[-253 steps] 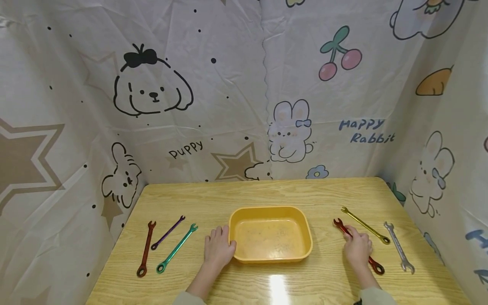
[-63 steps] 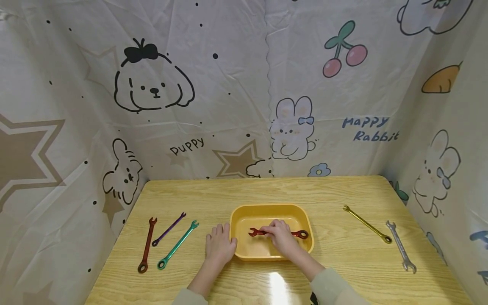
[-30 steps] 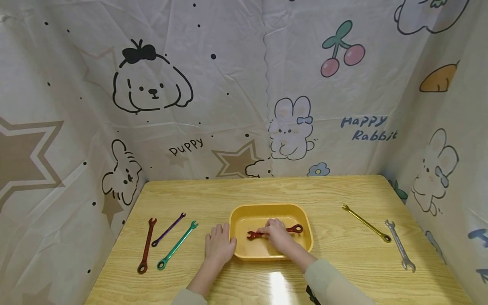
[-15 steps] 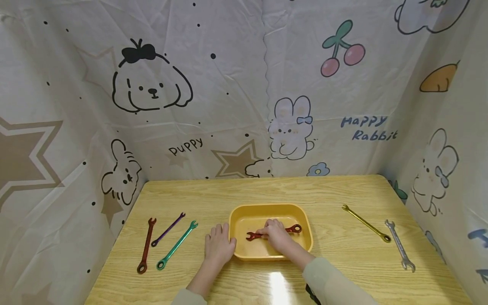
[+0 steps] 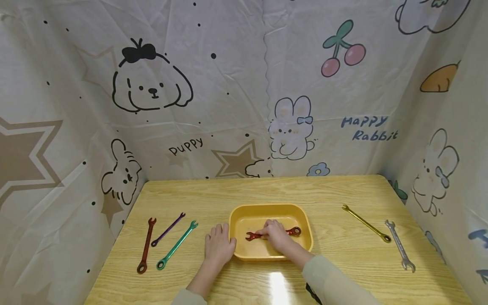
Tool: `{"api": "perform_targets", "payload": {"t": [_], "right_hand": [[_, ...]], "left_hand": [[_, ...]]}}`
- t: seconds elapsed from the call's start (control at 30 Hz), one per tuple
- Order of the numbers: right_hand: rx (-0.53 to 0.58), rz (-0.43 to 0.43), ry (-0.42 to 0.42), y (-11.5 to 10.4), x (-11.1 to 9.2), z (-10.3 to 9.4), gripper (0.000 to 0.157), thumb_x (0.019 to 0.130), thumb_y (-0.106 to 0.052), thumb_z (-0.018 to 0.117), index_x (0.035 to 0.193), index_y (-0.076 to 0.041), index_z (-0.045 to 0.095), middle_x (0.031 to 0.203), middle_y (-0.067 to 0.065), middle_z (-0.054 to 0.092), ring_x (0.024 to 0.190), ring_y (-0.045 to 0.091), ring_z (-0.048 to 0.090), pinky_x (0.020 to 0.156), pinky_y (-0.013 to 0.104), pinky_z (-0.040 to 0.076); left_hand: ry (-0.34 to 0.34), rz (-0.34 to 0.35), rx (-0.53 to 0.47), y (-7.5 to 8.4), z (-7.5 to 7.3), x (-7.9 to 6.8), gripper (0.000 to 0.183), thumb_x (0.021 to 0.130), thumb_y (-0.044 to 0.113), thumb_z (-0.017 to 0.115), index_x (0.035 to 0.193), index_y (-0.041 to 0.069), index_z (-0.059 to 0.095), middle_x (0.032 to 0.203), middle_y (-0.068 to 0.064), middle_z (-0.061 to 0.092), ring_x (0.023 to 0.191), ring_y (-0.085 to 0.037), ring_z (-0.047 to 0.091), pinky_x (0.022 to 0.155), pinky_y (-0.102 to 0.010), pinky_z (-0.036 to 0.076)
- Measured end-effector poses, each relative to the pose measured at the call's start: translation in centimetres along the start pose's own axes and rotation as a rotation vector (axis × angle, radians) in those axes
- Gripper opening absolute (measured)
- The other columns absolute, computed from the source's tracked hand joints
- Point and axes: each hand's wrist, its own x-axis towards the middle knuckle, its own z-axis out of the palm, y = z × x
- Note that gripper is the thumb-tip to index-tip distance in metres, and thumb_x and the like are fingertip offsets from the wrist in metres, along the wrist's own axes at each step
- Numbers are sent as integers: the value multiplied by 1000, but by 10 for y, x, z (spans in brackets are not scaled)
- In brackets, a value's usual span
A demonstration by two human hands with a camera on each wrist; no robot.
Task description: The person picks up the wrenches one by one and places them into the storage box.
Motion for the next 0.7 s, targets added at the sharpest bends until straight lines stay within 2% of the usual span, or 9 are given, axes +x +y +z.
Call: {"api": "perform_targets", "payload": {"t": [0.4,0.7], "right_hand": [[-38,-24,-43,1,0,-1,20,77,-10,69,96,-15,74,75,0,54,69,15,47,59,26,35],[-125,-56,-18,0,0,-1,17,76,-14,70,92,-16,75,74,-2,53,67,14,49,58,25,39]], "left_hand": [[-7,-10,3,0,1,0,38,85,28,51,115,6,47,98,-10,46,88,-26,42,74,-44,34],[-3,-7,1,1,1,0,39,85,29,51,116,6,47,99,-11,47,90,-27,43,75,-45,34]]}}
